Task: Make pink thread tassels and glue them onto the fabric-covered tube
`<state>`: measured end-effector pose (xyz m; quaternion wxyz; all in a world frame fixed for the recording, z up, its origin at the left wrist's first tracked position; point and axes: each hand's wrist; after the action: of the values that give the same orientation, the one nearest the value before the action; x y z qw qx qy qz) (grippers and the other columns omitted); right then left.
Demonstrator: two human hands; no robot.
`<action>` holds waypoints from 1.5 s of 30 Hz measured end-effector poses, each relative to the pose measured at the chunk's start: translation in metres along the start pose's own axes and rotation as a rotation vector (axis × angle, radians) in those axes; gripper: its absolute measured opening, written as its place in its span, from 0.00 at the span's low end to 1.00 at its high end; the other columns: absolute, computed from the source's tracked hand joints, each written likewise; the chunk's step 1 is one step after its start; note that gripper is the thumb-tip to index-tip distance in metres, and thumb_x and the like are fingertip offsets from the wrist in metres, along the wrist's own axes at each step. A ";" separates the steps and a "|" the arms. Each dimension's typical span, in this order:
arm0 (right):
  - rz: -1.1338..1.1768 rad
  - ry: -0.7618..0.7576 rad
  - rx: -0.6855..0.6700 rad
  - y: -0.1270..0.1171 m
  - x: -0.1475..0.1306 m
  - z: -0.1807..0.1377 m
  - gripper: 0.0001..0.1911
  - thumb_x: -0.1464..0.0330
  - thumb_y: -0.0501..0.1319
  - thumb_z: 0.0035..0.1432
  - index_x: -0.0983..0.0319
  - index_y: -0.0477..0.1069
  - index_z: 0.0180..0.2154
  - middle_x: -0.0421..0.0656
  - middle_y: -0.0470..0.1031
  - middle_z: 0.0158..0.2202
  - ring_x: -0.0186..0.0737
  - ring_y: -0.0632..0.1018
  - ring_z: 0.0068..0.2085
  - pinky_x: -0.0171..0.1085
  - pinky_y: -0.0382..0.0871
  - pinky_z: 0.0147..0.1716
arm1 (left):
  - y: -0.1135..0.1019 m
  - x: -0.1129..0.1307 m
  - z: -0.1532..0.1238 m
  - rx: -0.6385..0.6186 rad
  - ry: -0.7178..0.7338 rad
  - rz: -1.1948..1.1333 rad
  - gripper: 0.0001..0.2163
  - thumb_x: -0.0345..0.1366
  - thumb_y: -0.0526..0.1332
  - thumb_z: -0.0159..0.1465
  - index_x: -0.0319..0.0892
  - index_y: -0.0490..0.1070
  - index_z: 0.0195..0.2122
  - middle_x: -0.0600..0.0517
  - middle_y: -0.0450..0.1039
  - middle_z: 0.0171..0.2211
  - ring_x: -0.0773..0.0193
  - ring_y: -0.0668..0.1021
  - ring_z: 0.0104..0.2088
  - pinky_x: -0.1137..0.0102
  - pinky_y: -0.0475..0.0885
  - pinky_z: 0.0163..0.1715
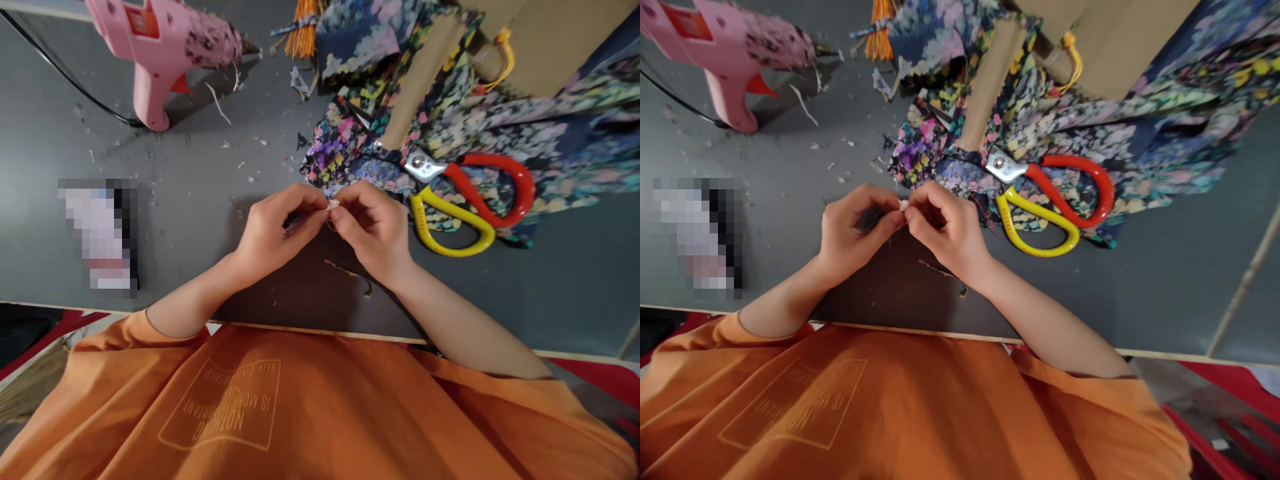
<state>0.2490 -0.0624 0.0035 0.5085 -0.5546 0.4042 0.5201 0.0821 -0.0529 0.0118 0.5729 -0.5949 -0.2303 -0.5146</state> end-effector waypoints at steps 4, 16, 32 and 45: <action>0.005 -0.017 -0.018 -0.001 0.001 0.000 0.13 0.60 0.62 0.62 0.60 0.66 0.29 0.34 0.63 0.22 0.25 0.64 0.22 0.28 0.56 0.19 | 0.000 0.000 0.001 -0.034 -0.109 -0.143 0.03 0.34 0.59 0.66 0.41 0.70 0.35 0.54 0.75 0.30 0.73 0.76 0.30 0.77 0.71 0.32; 0.059 -0.030 -0.061 -0.003 0.002 -0.001 0.11 0.61 0.59 0.64 0.60 0.68 0.31 0.35 0.65 0.22 0.26 0.65 0.21 0.29 0.57 0.19 | -0.003 0.003 0.005 -0.154 -0.257 -0.417 0.13 0.45 0.58 0.67 0.41 0.67 0.31 0.55 0.67 0.23 0.74 0.70 0.23 0.76 0.69 0.24; 0.073 -0.173 -0.075 -0.006 0.005 0.000 0.08 0.66 0.61 0.62 0.56 0.78 0.42 0.40 0.77 0.34 0.30 0.76 0.31 0.33 0.71 0.29 | -0.011 -0.001 0.008 -0.334 -0.536 -0.747 0.13 0.46 0.64 0.61 0.42 0.69 0.28 0.55 0.66 0.20 0.73 0.65 0.19 0.73 0.58 0.19; -0.106 -0.246 0.065 -0.004 0.000 0.000 0.05 0.69 0.61 0.61 0.56 0.76 0.34 0.38 0.75 0.28 0.32 0.72 0.28 0.36 0.65 0.29 | -0.009 0.002 0.009 -0.219 -0.367 -0.532 0.12 0.43 0.61 0.65 0.42 0.69 0.27 0.55 0.66 0.21 0.73 0.69 0.21 0.74 0.67 0.22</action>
<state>0.2534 -0.0621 0.0038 0.5987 -0.4903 0.3258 0.5432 0.0780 -0.0428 0.0193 0.3006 -0.6547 -0.4200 -0.5519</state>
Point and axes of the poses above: each hand's wrist, its own z-axis towards the middle knuckle, its own y-axis out of the palm, x = y × z
